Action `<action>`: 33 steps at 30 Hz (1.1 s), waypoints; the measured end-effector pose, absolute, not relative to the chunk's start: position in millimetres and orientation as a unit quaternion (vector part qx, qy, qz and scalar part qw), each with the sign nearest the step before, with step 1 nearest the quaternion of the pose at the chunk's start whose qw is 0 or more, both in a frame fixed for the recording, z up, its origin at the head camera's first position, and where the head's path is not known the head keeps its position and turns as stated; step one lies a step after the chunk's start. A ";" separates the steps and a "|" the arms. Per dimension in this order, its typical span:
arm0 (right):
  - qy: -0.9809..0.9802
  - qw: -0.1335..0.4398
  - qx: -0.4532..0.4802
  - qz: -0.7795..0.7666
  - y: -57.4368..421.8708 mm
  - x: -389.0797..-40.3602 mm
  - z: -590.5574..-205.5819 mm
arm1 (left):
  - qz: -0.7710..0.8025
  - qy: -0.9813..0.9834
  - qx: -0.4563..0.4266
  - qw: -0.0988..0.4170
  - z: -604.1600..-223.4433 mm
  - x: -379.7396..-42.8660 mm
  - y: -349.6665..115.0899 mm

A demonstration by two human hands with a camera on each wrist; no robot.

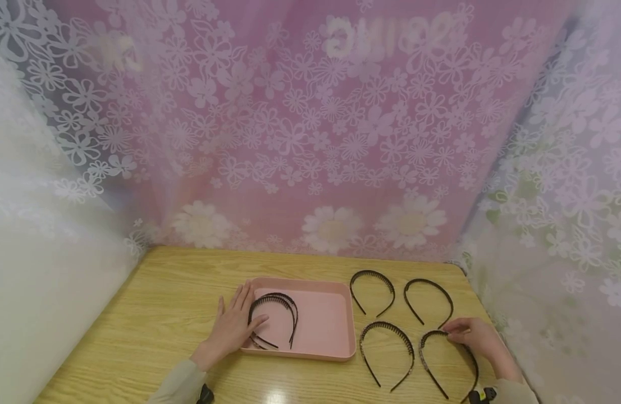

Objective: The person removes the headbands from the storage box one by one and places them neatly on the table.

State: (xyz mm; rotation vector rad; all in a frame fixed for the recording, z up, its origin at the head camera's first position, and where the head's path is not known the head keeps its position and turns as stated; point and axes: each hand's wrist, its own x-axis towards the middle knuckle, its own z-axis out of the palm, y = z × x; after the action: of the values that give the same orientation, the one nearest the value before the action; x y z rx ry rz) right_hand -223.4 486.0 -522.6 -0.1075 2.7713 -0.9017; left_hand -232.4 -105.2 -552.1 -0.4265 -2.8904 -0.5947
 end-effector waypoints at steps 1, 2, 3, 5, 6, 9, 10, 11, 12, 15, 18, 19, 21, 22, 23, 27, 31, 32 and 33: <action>0.945 0.110 -0.035 -0.305 486.0 -223.6 -522.9 | -0.199 -0.966 -0.143 0.080 -552.2 -232.5 -105.2; 0.946 0.108 -0.031 -0.305 485.9 -223.6 -523.0 | -0.199 -0.966 -0.143 0.080 -552.3 -232.6 -105.3; 0.947 0.103 -0.033 -0.304 485.8 -223.5 -522.6 | -0.199 -0.966 -0.143 0.080 -552.5 -232.7 -105.3; 0.950 0.091 -0.030 -0.296 484.2 -223.2 -520.1 | -0.197 -0.967 -0.144 0.080 -553.0 -232.8 -105.4; 0.952 0.084 -0.022 -0.295 482.8 -222.9 -518.2 | -0.197 -0.966 -0.144 0.080 -553.2 -232.9 -105.5; 0.953 0.068 -0.012 -0.294 475.6 -222.4 -509.4 | -0.195 -0.967 -0.144 0.081 -554.0 -233.0 -105.9; 0.953 0.065 -0.008 -0.295 472.4 -222.3 -506.1 | -0.195 -0.967 -0.144 0.081 -554.2 -233.0 -106.0; 0.953 0.062 -0.007 -0.295 469.1 -222.4 -503.2 | -0.195 -0.967 -0.143 0.081 -554.4 -233.1 -106.0; 0.952 0.060 -0.005 -0.300 465.7 -222.3 -500.3 | -0.194 -0.967 -0.143 0.082 -554.6 -233.1 -106.1; 0.949 0.054 -0.023 -0.310 455.9 -222.4 -493.1 | -0.194 -0.967 -0.143 0.084 -554.6 -233.1 -105.9; 0.943 0.044 -0.037 -0.327 446.8 -223.0 -490.4 | -0.196 -0.966 -0.143 0.084 -554.1 -232.8 -105.6; 0.942 0.042 -0.043 -0.330 444.0 -223.1 -490.6 | -0.197 -0.966 -0.143 0.083 -553.9 -232.7 -105.5; 0.939 0.042 -0.053 -0.337 438.0 -223.7 -491.8 | -0.197 -0.966 -0.143 0.082 -553.8 -232.6 -105.4; 0.939 0.039 -0.055 -0.338 434.5 -224.0 -492.6 | -0.198 -0.966 -0.143 0.081 -553.8 -232.6 -105.4; 0.938 0.037 -0.059 -0.338 430.7 -224.0 -493.4 | -0.198 -0.966 -0.143 0.081 -553.9 -232.7 -105.4; 0.939 0.017 -0.077 -0.335 412.2 -224.5 -495.2 | -0.197 -0.966 -0.143 0.083 -553.7 -232.8 -105.3; 0.938 0.003 -0.090 -0.334 390.8 -224.0 -494.9 | -0.196 -0.966 -0.143 0.086 -552.9 -232.4 -105.2; 0.938 0.005 -0.092 -0.335 385.4 -223.5 -494.8 | -0.197 -0.966 -0.144 0.087 -552.7 -232.4 -105.2; 0.937 0.006 -0.093 -0.336 380.1 -223.2 -495.1 | -0.197 -0.966 -0.144 0.087 -552.6 -232.3 -105.2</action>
State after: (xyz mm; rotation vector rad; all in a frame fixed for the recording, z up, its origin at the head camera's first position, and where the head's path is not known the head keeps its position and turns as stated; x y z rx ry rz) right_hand -223.2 380.1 -495.1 -0.2917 2.9331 -1.0507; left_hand -232.3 -105.2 -552.6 -0.4277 -2.8769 -0.5863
